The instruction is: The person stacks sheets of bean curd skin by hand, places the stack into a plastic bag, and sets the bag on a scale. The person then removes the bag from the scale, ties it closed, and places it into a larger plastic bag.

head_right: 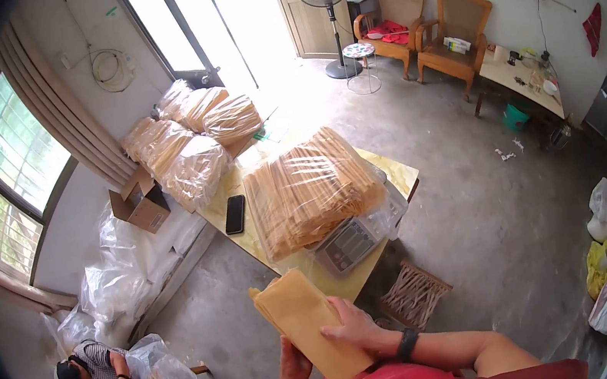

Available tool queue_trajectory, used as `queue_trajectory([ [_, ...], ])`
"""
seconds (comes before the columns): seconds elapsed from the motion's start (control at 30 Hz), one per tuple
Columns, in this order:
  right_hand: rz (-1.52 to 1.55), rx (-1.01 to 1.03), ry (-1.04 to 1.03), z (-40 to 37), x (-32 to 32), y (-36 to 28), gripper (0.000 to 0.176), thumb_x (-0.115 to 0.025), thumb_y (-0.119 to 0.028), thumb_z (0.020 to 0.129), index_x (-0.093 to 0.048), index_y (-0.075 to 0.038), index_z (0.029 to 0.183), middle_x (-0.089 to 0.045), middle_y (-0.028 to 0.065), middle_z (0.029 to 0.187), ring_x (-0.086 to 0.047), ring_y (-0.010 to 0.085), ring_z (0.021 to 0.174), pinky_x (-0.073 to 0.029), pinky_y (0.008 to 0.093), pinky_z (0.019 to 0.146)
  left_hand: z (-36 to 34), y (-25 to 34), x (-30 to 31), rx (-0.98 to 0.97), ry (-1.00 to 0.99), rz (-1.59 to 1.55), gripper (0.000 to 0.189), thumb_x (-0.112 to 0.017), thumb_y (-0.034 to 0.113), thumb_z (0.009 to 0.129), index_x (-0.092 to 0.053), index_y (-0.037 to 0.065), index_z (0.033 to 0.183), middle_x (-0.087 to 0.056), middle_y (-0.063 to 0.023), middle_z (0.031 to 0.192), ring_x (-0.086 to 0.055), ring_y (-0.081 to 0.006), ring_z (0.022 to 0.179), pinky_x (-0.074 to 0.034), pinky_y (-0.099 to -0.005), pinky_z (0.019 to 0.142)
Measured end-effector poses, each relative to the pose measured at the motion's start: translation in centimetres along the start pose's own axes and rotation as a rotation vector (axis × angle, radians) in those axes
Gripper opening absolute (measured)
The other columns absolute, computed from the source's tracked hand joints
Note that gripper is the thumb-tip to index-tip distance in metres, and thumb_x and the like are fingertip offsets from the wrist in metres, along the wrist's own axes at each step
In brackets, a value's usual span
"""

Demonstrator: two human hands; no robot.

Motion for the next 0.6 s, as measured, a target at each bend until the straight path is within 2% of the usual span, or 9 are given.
queue_trajectory([
  [0.07,-0.010,0.000,-0.033,0.5,0.4,0.2,0.074,-0.070,-0.033,0.078,-0.037,0.000,0.135,-0.048,0.0232,0.129,-0.049,0.0330,0.121,-0.040,0.0392,0.100,-0.1,-0.3,-0.6,-0.093,0.007,0.067,0.072,-0.063,0.049,0.086,-0.037,0.009,0.140,-0.047,-0.0094,0.138,-0.048,-0.0268,0.124,-0.042,-0.0414,0.103],
  [0.13,-0.090,0.055,-0.051,0.9,0.3,0.4,0.075,-0.069,-0.035,0.079,-0.036,-0.001,0.137,-0.048,0.0230,0.130,-0.048,0.0337,0.122,-0.039,0.0389,0.101,-0.3,0.5,-2.6,-0.191,0.089,0.211,0.069,-0.067,0.040,0.085,-0.037,0.009,0.138,-0.048,-0.0109,0.136,-0.050,-0.0285,0.122,-0.044,-0.0409,0.101],
  [0.27,-0.159,0.138,-0.105,0.8,0.5,0.2,0.070,-0.067,-0.035,0.081,-0.038,-0.002,0.136,-0.047,0.0224,0.130,-0.048,0.0341,0.122,-0.039,0.0386,0.101,-0.5,0.4,-2.0,-0.179,0.072,0.126,0.063,-0.064,0.028,0.083,-0.038,0.008,0.137,-0.051,-0.0128,0.131,-0.053,-0.0296,0.118,-0.046,-0.0411,0.098],
  [0.33,-0.111,0.252,-0.134,0.8,1.0,-0.7,0.065,-0.065,-0.040,0.083,-0.043,-0.004,0.133,-0.053,0.0196,0.124,-0.051,0.0337,0.117,-0.041,0.0390,0.098,-0.7,-0.2,-1.0,-0.051,0.054,-0.116,0.062,-0.061,0.021,0.082,-0.036,0.006,0.137,-0.052,-0.0141,0.128,-0.055,-0.0292,0.115,-0.047,-0.0413,0.097],
  [0.37,-0.111,0.253,-0.139,1.0,1.4,-0.6,0.065,-0.065,-0.040,0.083,-0.043,-0.004,0.133,-0.053,0.0196,0.124,-0.051,0.0337,0.117,-0.041,0.0390,0.098,-0.7,-0.4,-0.7,-0.054,0.056,-0.117,0.062,-0.061,0.021,0.082,-0.036,0.006,0.137,-0.052,-0.0141,0.128,-0.055,-0.0292,0.115,-0.047,-0.0413,0.097],
  [0.43,0.076,0.087,-0.267,1.8,1.5,0.5,0.062,-0.064,-0.041,0.085,-0.045,-0.005,0.132,-0.055,0.0192,0.122,-0.053,0.0324,0.115,-0.042,0.0378,0.097,-1.0,-0.3,-1.8,-0.035,0.045,-0.213,0.061,-0.059,0.019,0.082,-0.035,0.008,0.138,-0.051,-0.0136,0.126,-0.054,-0.0281,0.115,-0.046,-0.0413,0.097],
  [0.47,0.074,0.092,-0.277,2.1,1.4,0.9,0.062,-0.064,-0.041,0.085,-0.045,-0.005,0.132,-0.055,0.0192,0.122,-0.053,0.0324,0.115,-0.042,0.0378,0.097,-0.9,-0.1,-2.2,-0.046,0.050,-0.216,0.061,-0.059,0.019,0.082,-0.035,0.008,0.138,-0.051,-0.0136,0.126,-0.054,-0.0281,0.115,-0.046,-0.0413,0.097],
  [0.53,0.000,0.119,-0.253,2.5,1.3,1.4,0.062,-0.065,-0.041,0.084,-0.046,-0.004,0.130,-0.057,0.0191,0.120,-0.055,0.0320,0.113,-0.043,0.0370,0.096,-0.9,0.5,-2.8,-0.192,0.112,-0.041,0.063,-0.061,0.016,0.081,-0.033,0.007,0.137,-0.050,-0.0132,0.127,-0.055,-0.0277,0.113,-0.047,-0.0405,0.096],
  [0.6,-0.042,0.147,-0.212,2.6,1.3,1.0,0.061,-0.066,-0.039,0.083,-0.047,-0.003,0.128,-0.057,0.0188,0.120,-0.055,0.0319,0.112,-0.043,0.0370,0.095,-0.4,0.4,-3.0,-0.250,0.175,0.068,0.064,-0.062,0.015,0.081,-0.033,0.006,0.136,-0.050,-0.0130,0.127,-0.055,-0.0272,0.112,-0.047,-0.0396,0.096],
])
Point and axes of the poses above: each hand's wrist, its own z-axis towards the middle knuckle, its own x-axis out of the back of the hand, y = z × x, the point moved 4 cm from there along z, towards the middle knuckle
